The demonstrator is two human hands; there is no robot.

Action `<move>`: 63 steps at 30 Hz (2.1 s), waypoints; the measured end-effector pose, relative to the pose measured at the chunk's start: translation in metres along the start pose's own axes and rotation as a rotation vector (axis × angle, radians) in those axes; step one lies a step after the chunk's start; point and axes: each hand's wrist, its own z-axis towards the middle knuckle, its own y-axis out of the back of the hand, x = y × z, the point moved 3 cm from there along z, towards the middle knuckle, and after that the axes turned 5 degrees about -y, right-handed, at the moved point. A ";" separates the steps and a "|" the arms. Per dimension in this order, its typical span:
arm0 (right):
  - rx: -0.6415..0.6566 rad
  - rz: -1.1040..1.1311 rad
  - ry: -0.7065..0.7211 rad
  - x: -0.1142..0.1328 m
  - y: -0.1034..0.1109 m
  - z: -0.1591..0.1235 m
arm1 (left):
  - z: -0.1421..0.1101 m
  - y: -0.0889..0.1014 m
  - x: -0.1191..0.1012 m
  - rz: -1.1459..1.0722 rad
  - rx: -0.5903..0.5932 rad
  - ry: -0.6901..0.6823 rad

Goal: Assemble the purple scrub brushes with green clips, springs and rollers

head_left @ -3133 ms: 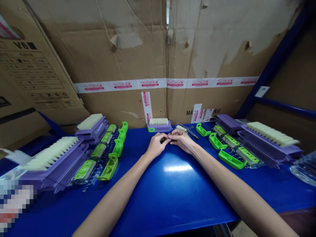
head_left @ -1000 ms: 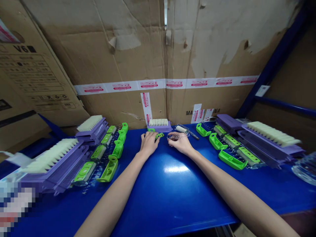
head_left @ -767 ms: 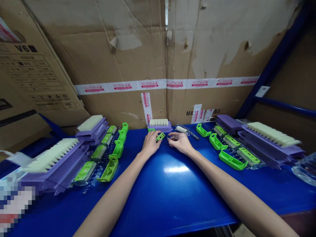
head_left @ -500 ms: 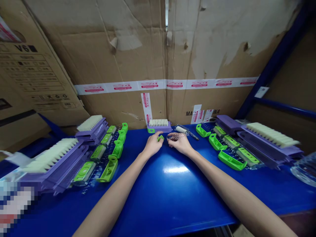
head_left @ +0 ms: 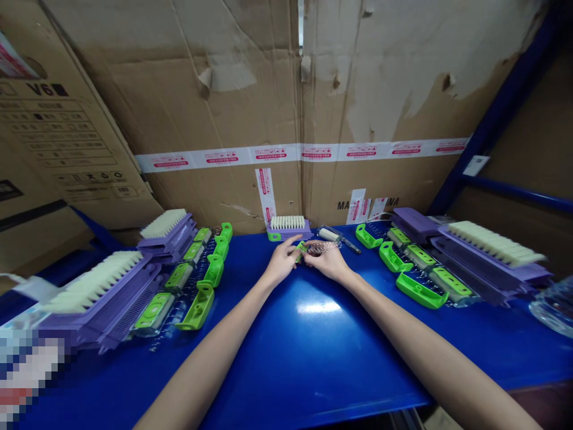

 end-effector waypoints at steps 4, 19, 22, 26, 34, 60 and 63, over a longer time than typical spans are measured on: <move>-0.025 -0.026 0.026 0.002 0.001 0.000 | 0.000 0.004 -0.003 0.004 -0.048 -0.042; -0.080 -0.109 0.079 0.010 0.003 -0.004 | -0.002 -0.002 0.001 -0.206 -0.128 0.014; -0.063 -0.125 0.088 0.009 0.003 -0.004 | -0.002 -0.003 0.001 -0.236 -0.100 0.027; -0.019 -0.135 0.139 0.014 0.002 -0.006 | -0.003 -0.003 0.001 -0.231 -0.114 0.026; -0.070 -0.253 0.223 0.010 0.000 -0.004 | -0.003 -0.003 0.002 -0.213 -0.145 0.006; -0.097 -0.277 0.168 0.003 0.004 -0.002 | -0.004 -0.002 -0.001 -0.248 -0.099 0.055; -0.068 -0.269 0.111 0.003 0.004 -0.003 | -0.005 -0.004 0.001 -0.227 -0.113 0.044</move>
